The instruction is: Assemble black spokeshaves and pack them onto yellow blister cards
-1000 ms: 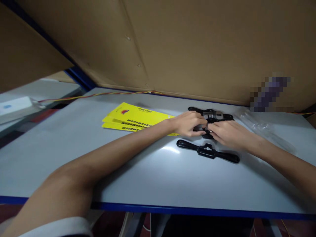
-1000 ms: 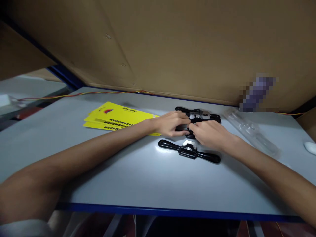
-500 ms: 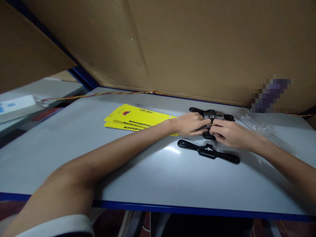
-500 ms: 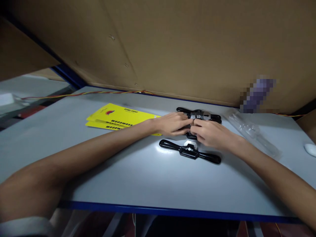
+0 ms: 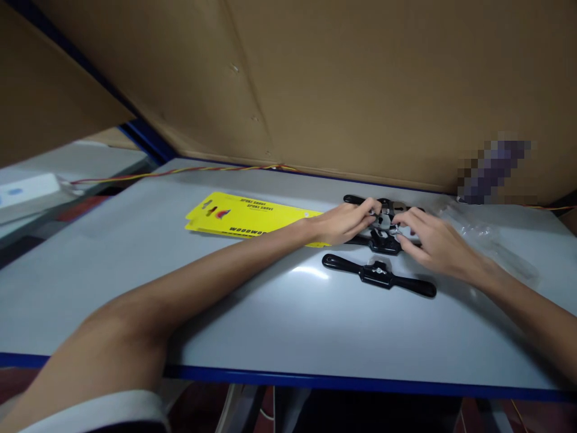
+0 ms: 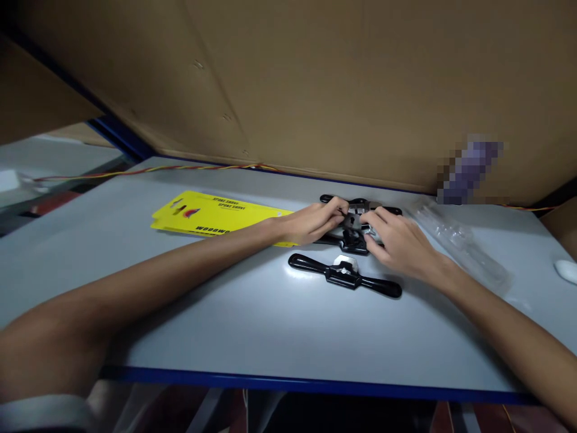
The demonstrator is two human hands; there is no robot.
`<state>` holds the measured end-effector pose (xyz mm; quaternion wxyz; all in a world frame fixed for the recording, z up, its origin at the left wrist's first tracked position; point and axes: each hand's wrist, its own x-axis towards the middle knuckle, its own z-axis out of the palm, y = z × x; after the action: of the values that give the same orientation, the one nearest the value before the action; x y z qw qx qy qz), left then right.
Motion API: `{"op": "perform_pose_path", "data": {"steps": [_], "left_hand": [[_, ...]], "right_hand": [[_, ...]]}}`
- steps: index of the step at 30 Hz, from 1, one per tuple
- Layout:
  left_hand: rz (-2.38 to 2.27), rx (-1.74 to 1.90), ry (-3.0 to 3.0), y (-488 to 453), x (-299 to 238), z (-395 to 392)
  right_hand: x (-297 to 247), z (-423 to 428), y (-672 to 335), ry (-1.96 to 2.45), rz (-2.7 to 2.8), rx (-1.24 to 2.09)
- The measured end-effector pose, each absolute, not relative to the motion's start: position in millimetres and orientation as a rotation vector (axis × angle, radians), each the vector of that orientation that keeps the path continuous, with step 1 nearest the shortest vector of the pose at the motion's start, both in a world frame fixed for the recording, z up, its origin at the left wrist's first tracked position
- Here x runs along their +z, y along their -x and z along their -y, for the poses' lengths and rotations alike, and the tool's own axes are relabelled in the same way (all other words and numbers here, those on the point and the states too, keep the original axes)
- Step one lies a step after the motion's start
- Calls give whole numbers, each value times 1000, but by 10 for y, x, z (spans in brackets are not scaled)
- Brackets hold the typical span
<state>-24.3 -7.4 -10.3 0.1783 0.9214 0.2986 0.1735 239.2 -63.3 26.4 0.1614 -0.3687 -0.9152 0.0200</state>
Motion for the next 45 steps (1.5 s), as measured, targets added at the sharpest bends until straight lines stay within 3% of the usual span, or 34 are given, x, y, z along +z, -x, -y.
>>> {"op": "perform_pose_path", "data": {"steps": [8,14,23,30,35,45], "left_hand": [[-652,439,-2842,233,-111,52],[-746,611,-2905,242,-158,65],[-771,630,-2933,391,248,343],[-1009,504,-2890,400,-70,935],[-982,496,-2901,376,-178,935],[-833,579,-2967,355,-197,851]], "right_hand": [[249,1018,-2230,964,2834,105],[140,1074,-2160,881,2873,82],[45,950,-2196,796,2800,196],[72,938,-2164,833,2892,-92],[240,953,-2094,1001,3060,-92],[578,912,-2006,632,3295,-239]]}}
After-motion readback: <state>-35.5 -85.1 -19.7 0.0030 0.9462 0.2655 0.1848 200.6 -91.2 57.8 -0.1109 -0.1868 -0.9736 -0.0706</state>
